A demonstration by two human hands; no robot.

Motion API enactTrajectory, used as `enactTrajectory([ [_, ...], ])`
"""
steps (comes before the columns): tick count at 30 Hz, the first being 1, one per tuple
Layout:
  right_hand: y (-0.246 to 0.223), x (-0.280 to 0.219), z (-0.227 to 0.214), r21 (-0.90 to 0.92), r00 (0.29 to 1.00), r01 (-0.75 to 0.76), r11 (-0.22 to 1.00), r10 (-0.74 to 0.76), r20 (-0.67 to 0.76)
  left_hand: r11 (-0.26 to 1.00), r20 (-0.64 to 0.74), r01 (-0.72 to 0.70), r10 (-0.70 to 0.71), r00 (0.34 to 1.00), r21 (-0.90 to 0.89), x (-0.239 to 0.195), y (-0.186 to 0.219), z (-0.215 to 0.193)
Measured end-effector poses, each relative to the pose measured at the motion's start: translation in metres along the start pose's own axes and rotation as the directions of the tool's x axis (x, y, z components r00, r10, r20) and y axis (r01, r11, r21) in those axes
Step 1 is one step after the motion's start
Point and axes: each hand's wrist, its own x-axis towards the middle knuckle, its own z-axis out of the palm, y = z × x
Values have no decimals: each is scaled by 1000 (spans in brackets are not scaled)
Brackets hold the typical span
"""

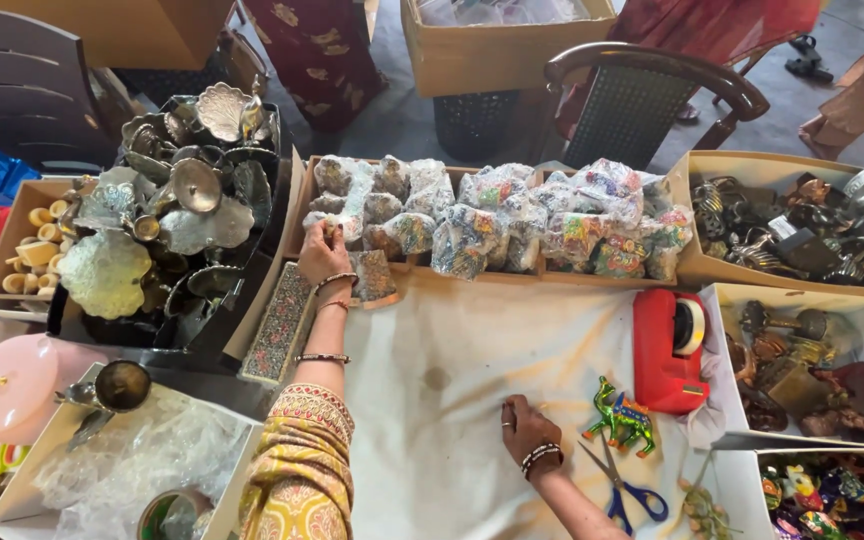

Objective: The person wraps small decorative items in bubble wrap and secures them with tape. They handle several wrapped items, placing them into a cardboard box, and then wrap a larger metallic object.

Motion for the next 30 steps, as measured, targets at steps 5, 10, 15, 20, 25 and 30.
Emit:
enactTrajectory([
  [5, -2, 0, -2, -41, 997, -33, 999, 36, 62, 998, 48, -17, 14, 999, 68, 0, -3, 8],
  [10, -1, 0, -1, 33, 999, 25, 999, -24, -29, 995, 88, -58, 50, 995, 85, -5, -4, 5],
  [15, -2, 0, -4, -18, 996, -33, 999, 35, 87, 995, 167, -3, -14, 986, 100, 0, -15, 12],
  [20, -4, 0, -7, -24, 995, -39, 999, 41, 96, 991, 228, 14, -44, 973, 131, -3, 8, -12],
  [25, -1, -2, -3, -8, 997, -26, 1000, 26, 71, 994, 245, 83, -100, 964, 75, -64, 20, -43],
  [30, -4, -1, -7, -11, 998, -8, 1000, 9, 60, 924, 670, -82, -207, 713, 373, -179, -26, -72],
])
